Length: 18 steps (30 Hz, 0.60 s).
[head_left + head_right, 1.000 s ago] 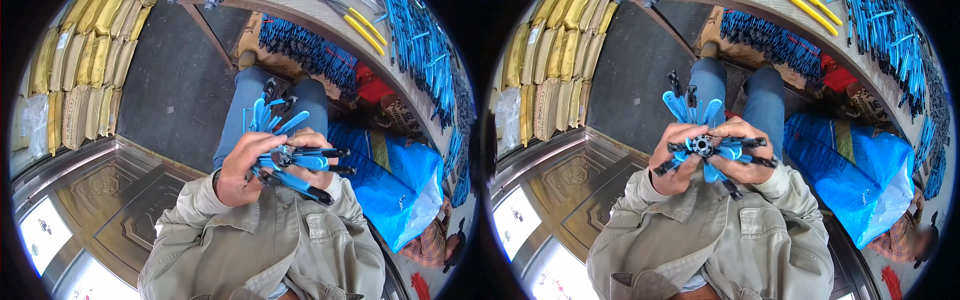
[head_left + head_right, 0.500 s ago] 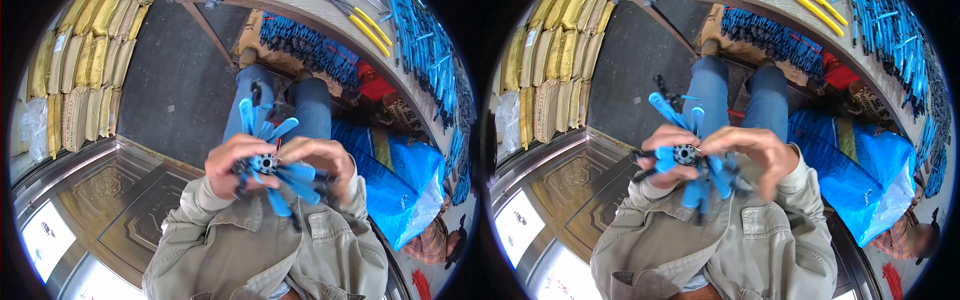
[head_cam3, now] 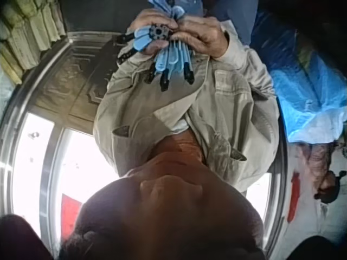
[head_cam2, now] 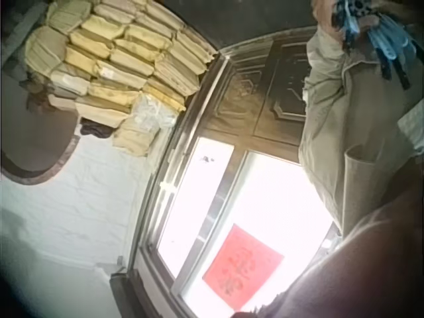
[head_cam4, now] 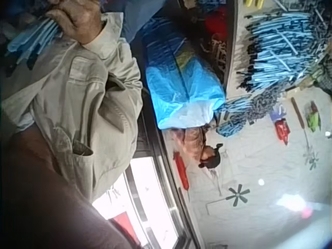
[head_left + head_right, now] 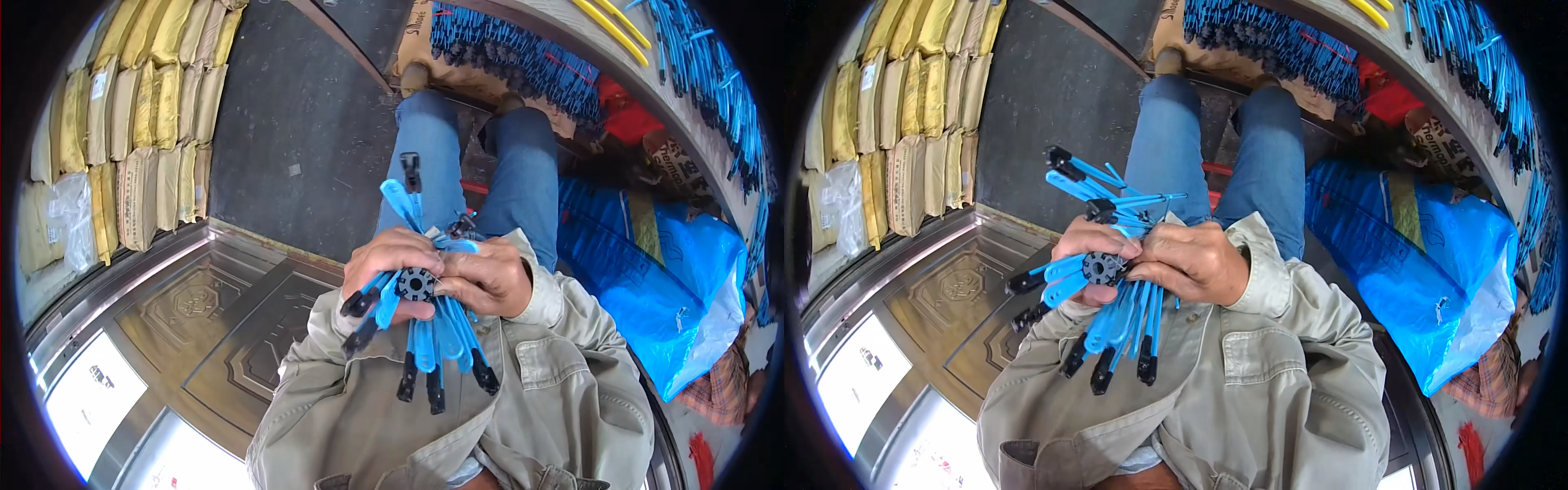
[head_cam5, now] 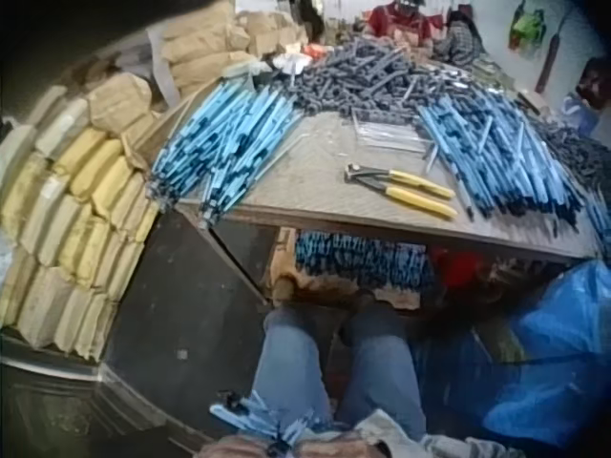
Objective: The person assembles small plastic component parts by inserting blue pins into a plastic frame, using pliers to secure the pins.
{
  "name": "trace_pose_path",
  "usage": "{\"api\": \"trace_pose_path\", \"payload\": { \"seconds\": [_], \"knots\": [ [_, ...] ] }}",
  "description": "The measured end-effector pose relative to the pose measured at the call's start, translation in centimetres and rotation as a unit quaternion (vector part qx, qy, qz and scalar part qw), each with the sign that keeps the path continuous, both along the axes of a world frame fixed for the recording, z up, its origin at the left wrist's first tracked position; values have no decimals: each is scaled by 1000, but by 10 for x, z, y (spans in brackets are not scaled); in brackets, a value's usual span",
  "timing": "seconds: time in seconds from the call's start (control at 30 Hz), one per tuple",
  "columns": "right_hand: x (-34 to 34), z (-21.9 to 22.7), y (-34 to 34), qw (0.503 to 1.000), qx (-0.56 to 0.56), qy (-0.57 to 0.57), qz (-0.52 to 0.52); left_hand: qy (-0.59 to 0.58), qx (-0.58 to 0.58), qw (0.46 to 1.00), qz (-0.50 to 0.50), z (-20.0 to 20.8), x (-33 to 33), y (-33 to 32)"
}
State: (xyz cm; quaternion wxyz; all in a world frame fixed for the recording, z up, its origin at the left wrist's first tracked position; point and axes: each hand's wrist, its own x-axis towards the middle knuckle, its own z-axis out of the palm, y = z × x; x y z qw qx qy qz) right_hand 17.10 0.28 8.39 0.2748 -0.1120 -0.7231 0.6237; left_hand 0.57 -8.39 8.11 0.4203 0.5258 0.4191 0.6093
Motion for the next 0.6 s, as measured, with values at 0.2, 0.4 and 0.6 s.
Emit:
{"api": "trace_pose_path", "payload": {
  "seconds": [0.2,0.4,0.6],
  "knots": [
    [3,-3,-11,999,33,12,-38,72,48,996,-11,8,2,3],
    [3,-12,-19,996,7,26,-80,104,50,993,20,13,10,5],
    [11,-8,-9,997,-25,5,-69,106,22,994,30,11,17,4]
  ]
}}
